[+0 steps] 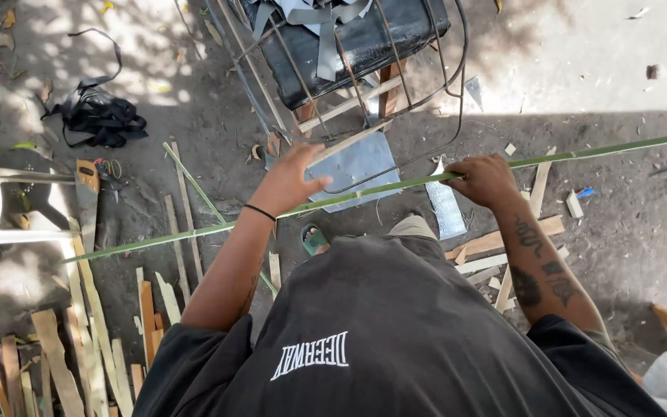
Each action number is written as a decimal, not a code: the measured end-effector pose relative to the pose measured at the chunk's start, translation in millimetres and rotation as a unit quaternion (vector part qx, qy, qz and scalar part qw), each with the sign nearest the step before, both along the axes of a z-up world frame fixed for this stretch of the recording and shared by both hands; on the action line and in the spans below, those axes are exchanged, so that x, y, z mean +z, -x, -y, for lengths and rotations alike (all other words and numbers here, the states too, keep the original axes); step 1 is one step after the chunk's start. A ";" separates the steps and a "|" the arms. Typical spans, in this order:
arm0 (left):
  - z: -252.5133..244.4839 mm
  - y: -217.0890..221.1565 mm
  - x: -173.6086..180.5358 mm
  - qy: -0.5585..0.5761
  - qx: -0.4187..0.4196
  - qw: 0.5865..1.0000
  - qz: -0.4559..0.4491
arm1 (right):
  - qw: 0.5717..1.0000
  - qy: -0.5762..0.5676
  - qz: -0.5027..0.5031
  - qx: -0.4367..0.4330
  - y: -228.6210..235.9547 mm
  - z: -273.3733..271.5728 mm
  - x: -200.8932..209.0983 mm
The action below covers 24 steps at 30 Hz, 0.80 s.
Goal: Securing a thin rod to a metal seat frame using adhesive tape.
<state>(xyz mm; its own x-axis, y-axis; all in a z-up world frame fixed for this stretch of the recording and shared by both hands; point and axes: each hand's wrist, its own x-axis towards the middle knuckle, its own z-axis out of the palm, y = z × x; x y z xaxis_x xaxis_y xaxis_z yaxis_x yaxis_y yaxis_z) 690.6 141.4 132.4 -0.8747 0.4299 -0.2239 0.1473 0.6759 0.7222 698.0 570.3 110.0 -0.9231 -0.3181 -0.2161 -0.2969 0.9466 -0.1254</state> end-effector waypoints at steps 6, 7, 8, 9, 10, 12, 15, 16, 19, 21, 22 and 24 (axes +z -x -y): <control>-74.8 -42.2 -165.3 0.129 -0.061 0.983 -0.113 | 0.990 0.042 0.134 -0.014 63.8 -56.0 -48.6; -85.6 -46.0 -189.6 0.132 -0.050 0.984 -0.106 | 0.989 0.043 0.140 -0.002 70.9 -63.1 -60.5; -97.1 -50.0 -213.4 0.141 -0.014 0.980 -0.136 | 0.988 0.043 0.148 0.003 78.1 -70.8 -72.1; -102.6 -53.6 -234.8 0.155 0.017 0.974 -0.167 | 0.987 0.048 0.156 0.004 81.8 -74.8 -85.1; -115.6 -56.2 -242.4 0.163 0.022 0.973 -0.161 | 0.985 0.054 0.162 0.012 84.1 -84.5 -95.0; -127.2 -52.1 -253.1 0.174 0.051 0.965 -0.188 | 0.986 0.060 0.158 0.000 90.1 -93.3 -114.1; -142.6 -47.9 -267.0 0.206 0.079 0.959 -0.178 | 0.989 0.051 0.134 0.024 101.4 -114.0 -170.4; -147.7 -41.4 -265.2 0.206 0.086 0.958 -0.181 | 0.990 0.049 0.131 0.030 107.5 -115.7 -172.7; -154.9 -32.0 -258.6 0.182 0.107 0.972 -0.102 | 0.990 0.095 0.091 0.039 112.2 -118.5 -188.6; -157.8 -27.6 -251.9 0.172 0.106 0.974 -0.101 | 0.993 0.107 0.041 0.038 116.3 -122.4 -204.4; -158.6 -30.6 -254.2 0.172 0.107 0.974 -0.097 | 0.993 0.106 0.045 0.039 113.9 -121.8 -205.9; -157.1 -28.1 -257.4 0.170 0.100 0.978 -0.073 | 0.993 0.114 0.036 0.024 115.3 -118.2 -207.1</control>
